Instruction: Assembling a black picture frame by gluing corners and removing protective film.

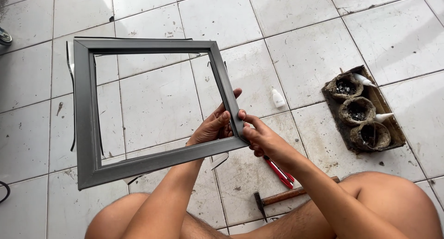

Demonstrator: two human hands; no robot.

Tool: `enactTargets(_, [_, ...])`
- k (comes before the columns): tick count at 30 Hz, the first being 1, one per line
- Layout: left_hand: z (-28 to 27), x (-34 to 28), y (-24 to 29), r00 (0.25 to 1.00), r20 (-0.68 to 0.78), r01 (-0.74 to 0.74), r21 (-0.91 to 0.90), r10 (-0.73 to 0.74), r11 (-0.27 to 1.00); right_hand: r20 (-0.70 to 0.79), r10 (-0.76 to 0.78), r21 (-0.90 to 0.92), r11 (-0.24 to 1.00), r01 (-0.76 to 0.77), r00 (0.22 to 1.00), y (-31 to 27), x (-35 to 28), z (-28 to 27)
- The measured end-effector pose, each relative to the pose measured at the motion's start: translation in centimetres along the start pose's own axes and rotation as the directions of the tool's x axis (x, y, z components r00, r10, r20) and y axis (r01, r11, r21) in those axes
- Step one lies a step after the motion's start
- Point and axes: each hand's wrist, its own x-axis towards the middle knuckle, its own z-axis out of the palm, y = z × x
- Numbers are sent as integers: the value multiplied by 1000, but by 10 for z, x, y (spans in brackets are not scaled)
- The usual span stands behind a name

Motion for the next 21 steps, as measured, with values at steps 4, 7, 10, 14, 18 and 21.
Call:
enactTargets(4, [25,-3,5,1000,10,8,-11,-8,1000,-5,28,89,996,-27,1000,-7,-2,4])
enactTargets(7, [33,-3,5,1000,14,11,-32,-11,999,31,3,-81,997,0,1000,-12,-6,14])
enactTargets(10, [15,-2,1,1000,15,13,-2,-13,1000,-33,24,-63,998,-26,999,-10,-4,17])
enactTargets(14, [4,0,-3,1000,6,24,-24,-24,999,-212,-69,-232,973,18,975,-7,14,-19])
enactTargets(18, [7,-3,3,1000,-6,19,-27,-20,999,-365,-550,-890,442,-109,751,-3,29,-75])
enactTargets(21, [6,0,3,1000,12,24,-36,-23,999,-286,-603,-958,202,-204,744,14,44,-85])
